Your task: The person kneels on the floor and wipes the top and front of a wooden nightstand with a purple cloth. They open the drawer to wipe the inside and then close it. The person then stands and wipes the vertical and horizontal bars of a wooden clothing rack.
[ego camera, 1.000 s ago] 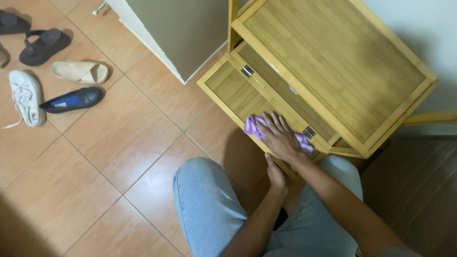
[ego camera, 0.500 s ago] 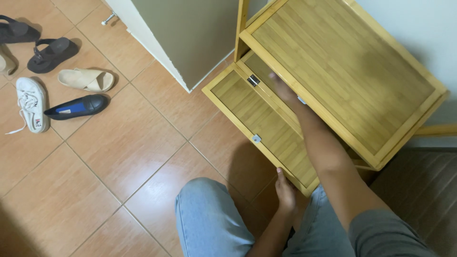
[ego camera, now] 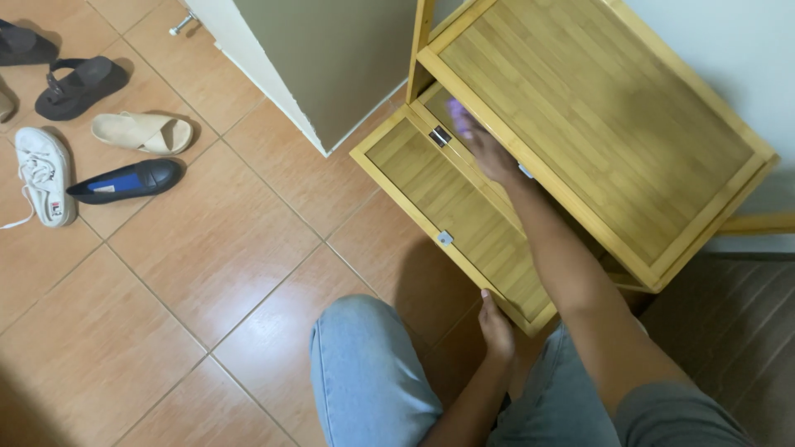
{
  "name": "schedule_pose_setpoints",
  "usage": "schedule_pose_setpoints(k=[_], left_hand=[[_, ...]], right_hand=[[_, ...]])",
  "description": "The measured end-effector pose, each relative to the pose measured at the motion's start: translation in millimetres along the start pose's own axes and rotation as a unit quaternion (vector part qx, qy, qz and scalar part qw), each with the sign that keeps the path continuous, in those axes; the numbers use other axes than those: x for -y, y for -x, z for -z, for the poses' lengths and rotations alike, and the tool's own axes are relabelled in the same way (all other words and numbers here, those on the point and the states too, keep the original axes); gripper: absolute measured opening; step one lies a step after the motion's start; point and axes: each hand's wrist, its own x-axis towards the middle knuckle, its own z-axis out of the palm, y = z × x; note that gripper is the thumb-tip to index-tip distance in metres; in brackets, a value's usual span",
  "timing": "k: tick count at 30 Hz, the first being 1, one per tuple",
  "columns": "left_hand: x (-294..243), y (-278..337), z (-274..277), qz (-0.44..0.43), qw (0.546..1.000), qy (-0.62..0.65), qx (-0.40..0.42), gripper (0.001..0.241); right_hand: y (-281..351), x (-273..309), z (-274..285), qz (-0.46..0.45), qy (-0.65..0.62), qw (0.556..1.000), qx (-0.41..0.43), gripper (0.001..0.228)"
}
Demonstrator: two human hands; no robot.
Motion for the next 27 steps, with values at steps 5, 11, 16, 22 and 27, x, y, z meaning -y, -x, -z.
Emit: schedule_pose_setpoints(k=[5,11,16,22,27], left_hand=[[1,2,-8,0.011,0.999,0.016,-0.034,0.056],[21,-11,-11,-0.036,0.995,0.016,-0.093,0.053],[8,1,-14,-0.06,0.996,0.035,-0.062,0.054],[-52,42,-41,0.025,0.998,0.003,-0.055,0.055],[-51,30,-33,0.104,0.993,-0.034,-0.047,0.06]], right_hand=[[122,-49,24,-0.323,0.075,0.943,-0.018,0.074],[210,-36,14,-0.325,0.138,0.928,-0.12,0.068],[117,-17,0,-0.236,0.1,0.959,-0.121,0.05],[31,29,-22,-0.129,0.129,0.983,-0.011,0.062],[99,39,-19,-0.073,0.206,0.976,0.002,0.072]])
